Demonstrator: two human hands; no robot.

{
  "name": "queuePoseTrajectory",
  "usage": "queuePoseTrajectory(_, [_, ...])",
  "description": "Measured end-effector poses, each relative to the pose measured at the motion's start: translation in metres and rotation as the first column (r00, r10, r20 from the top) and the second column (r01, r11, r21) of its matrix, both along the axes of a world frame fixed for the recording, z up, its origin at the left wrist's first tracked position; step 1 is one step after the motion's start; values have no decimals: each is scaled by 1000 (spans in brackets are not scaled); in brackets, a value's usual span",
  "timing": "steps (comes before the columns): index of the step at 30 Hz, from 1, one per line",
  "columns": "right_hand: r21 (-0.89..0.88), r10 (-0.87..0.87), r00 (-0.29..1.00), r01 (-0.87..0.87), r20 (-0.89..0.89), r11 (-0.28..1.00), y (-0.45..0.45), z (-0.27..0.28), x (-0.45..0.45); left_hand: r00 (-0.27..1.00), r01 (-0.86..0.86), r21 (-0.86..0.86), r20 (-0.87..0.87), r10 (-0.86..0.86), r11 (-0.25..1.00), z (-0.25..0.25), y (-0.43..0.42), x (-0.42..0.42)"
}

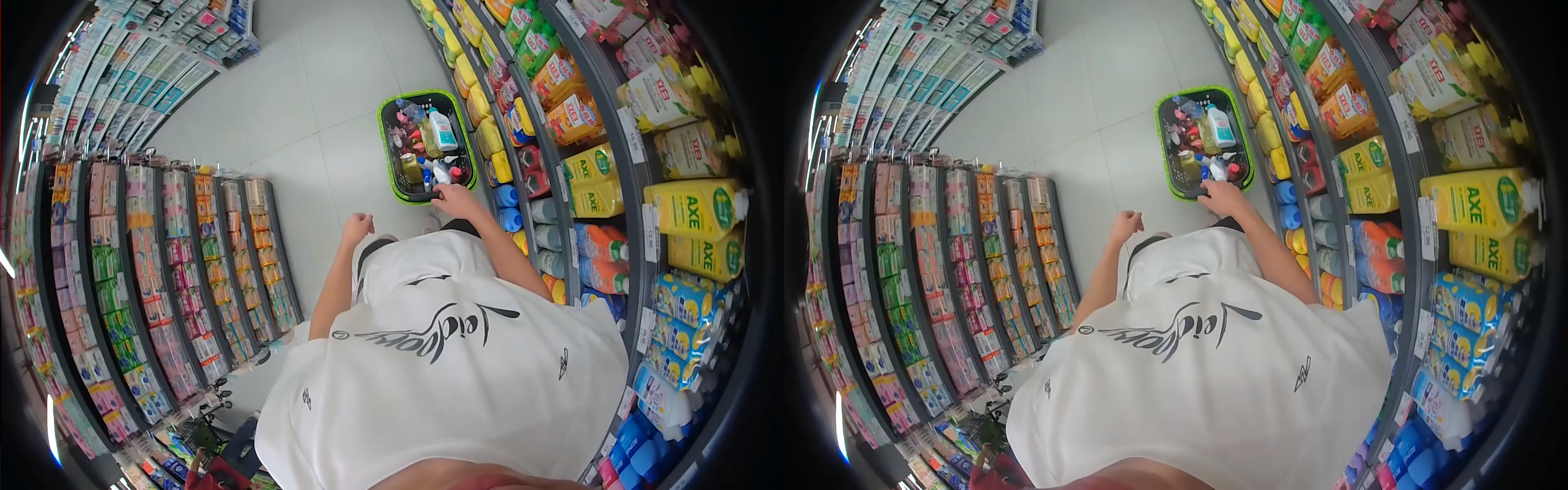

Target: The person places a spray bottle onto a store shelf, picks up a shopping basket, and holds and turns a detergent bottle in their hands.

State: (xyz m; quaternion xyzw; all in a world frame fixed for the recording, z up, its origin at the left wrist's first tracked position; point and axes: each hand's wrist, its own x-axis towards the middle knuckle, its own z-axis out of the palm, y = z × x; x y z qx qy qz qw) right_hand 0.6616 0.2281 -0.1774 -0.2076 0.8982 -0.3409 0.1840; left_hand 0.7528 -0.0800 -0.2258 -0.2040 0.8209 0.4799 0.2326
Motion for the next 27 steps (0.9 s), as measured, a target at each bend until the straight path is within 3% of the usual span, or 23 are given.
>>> queuePoseTrajectory(2, [48,22,999,-23,35,999,4,-9,-13,999,-33,38,9,33,999,5,-1,-27])
queuePoseTrajectory(4, [73,3,996,-10,84,997,11,-18,-18,979,189,-72,97,-182,979,1,2,-50])
queuePoseTrajectory(8, [214,-72,978,30,194,976,19,-36,-22,931,366,-79,23,-365,927,-18,5,-87])
queuePoseTrajectory(12, [243,-170,936,95,309,965,12,-59,-37,903,429,-31,2,-430,903,-18,12,-129])
queuePoseTrajectory(17, [348,-321,845,174,427,921,-16,-89,-61,811,579,131,7,-585,805,-75,4,-177])
queuePoseTrajectory(24, [421,-475,683,262,555,868,-38,-137,-89,818,482,238,222,-530,843,-97,-24,-242])
queuePoseTrajectory(27, [455,-539,622,308,568,836,-46,-156,-110,800,467,252,289,-526,848,-130,-41,-263])
